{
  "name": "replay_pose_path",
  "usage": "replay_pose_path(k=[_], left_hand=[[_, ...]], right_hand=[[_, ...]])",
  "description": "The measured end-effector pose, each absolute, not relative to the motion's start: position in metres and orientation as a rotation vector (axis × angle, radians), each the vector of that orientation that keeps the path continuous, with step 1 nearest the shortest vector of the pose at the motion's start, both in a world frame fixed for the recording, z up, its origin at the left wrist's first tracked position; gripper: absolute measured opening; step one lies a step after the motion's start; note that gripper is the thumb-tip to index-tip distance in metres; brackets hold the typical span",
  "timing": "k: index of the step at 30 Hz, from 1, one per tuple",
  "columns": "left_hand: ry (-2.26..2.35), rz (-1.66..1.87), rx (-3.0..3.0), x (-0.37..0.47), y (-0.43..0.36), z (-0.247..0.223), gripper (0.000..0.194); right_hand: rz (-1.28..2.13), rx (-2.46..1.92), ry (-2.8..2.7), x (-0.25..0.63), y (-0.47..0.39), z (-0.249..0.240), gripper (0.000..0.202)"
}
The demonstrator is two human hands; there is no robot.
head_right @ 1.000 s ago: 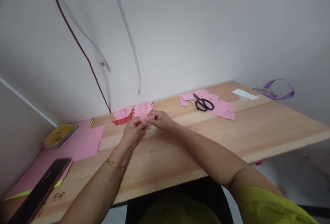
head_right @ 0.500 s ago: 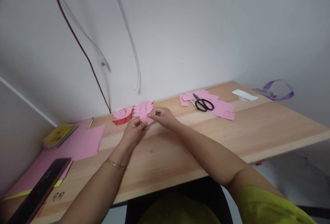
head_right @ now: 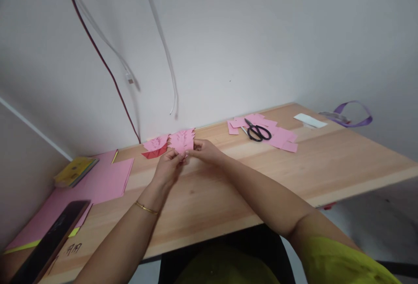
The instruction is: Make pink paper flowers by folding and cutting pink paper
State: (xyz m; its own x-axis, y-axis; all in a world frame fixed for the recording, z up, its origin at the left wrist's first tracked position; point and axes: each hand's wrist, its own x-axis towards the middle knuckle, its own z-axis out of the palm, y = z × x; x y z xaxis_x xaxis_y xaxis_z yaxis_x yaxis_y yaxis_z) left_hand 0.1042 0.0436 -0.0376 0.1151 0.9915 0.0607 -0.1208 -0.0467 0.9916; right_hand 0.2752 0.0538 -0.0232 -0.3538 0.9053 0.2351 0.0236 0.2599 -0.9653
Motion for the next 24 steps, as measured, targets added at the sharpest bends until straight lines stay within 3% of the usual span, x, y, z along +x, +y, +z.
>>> replay_pose_path(k=[15,24], left_hand=[[0.984,1.176,1.226,0.108,0.039,-0.029,0.022],[1.068,1.201,1.321,0.106,0.036,-0.020,0.032]], right_hand=[[1.036,-1.124,-1.729,0.274,0.048,-0.018,0.014],[0.966,-1.115,-1.752,0.275,0.050,-0.020,0.022]])
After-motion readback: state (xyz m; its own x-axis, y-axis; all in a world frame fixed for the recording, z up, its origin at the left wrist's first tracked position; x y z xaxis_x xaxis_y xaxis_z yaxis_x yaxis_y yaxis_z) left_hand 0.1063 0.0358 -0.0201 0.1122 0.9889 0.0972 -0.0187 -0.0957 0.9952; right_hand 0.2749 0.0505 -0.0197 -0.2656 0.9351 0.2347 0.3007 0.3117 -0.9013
